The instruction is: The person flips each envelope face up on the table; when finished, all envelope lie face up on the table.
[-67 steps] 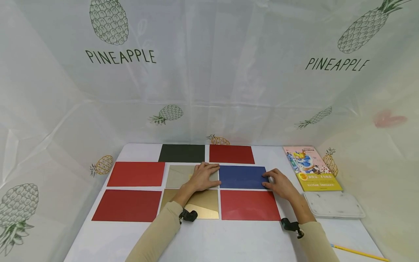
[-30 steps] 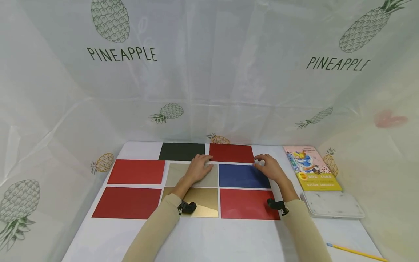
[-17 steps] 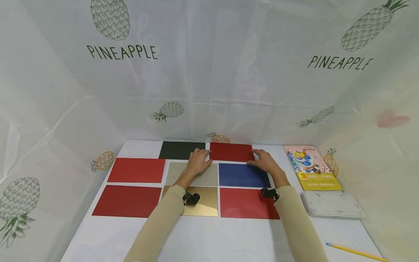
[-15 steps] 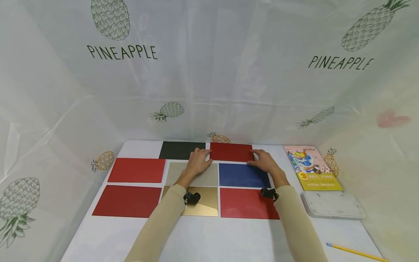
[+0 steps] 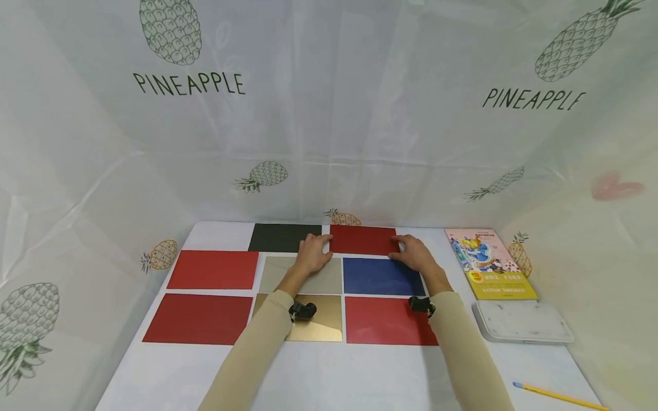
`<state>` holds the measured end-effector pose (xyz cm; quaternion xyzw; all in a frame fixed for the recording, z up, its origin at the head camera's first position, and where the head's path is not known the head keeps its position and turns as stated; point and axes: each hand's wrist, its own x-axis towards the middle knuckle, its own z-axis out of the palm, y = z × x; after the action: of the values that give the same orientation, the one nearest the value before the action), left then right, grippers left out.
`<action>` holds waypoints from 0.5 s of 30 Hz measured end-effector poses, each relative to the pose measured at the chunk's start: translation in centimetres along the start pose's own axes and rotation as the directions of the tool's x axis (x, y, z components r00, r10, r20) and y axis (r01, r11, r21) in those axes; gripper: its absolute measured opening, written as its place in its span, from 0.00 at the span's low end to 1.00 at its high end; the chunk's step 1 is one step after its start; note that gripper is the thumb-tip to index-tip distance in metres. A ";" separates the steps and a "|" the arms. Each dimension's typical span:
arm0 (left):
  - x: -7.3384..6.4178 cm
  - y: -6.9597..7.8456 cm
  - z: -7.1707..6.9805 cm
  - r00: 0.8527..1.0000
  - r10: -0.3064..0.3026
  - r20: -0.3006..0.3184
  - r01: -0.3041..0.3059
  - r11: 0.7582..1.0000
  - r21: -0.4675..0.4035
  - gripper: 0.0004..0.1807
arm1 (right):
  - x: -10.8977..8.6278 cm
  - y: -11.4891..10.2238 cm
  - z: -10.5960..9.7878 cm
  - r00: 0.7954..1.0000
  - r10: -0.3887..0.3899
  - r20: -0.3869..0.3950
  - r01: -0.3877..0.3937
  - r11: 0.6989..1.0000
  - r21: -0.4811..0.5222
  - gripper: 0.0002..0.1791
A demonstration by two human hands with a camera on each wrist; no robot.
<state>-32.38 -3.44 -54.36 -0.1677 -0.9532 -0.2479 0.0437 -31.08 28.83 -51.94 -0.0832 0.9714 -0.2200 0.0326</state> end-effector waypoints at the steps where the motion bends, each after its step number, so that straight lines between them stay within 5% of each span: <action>1: -0.1 0.0 0.0 1.000 -0.005 -0.001 0.005 1.000 -0.008 0.29 | 0.0 0.0 0.0 1.000 0.001 0.000 -0.001 1.000 0.000 0.34; 15: 0.2 -0.5 0.5 0.998 -0.058 -0.022 0.047 0.943 -0.329 0.35 | -0.1 0.2 0.2 1.000 -0.005 -0.027 0.005 1.000 0.016 0.33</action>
<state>-32.77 -3.56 -55.03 -0.1431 -0.9019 -0.4069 0.0236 -31.04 28.92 -52.15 -0.0824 0.9697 -0.2291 0.0194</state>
